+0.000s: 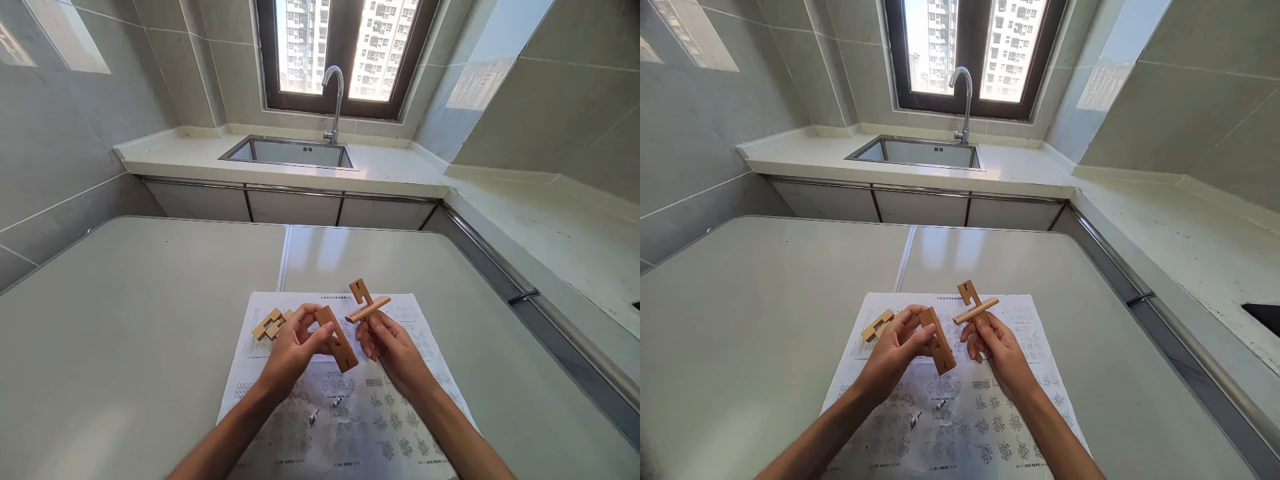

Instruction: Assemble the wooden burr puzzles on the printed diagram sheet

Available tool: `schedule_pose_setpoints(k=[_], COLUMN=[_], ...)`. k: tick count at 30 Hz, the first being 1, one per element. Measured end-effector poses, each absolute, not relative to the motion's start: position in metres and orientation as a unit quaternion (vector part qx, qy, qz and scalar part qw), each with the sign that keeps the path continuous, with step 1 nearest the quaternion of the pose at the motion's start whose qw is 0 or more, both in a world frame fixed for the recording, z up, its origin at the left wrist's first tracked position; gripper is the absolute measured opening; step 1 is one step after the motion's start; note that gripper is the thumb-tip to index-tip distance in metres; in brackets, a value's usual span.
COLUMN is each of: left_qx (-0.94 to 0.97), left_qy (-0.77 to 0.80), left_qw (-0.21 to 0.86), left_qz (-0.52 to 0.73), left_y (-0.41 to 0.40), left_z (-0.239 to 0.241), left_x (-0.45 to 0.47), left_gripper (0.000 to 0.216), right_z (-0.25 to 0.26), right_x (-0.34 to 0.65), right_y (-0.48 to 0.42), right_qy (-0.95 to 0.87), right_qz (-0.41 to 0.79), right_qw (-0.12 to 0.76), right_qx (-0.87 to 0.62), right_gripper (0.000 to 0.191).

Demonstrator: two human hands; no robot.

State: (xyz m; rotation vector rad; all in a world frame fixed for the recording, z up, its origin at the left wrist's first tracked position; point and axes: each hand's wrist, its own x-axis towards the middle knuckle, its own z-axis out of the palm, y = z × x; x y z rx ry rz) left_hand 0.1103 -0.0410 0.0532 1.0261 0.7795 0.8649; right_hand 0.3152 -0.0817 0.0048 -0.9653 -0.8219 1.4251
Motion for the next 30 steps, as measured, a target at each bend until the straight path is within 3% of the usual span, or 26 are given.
schedule_pose_setpoints(k=[11, 30], left_qx=[0.330, 0.367], left_qy=[0.303, 0.304], left_qw=[0.777, 0.785], left_qz=[0.442, 0.395], left_y=[-0.034, -0.037], left_z=[0.053, 0.044], left_x=[0.114, 0.117], left_gripper=[0.036, 0.040], right_z=[0.005, 0.011], right_x=[0.313, 0.310], right_y=[-0.082, -0.084], right_qy=[-0.348, -0.317], right_qz=[0.627, 0.666], right_qw=[0.565, 0.561], right_qx=[-0.409, -0.375], right_gripper=[0.035, 0.031])
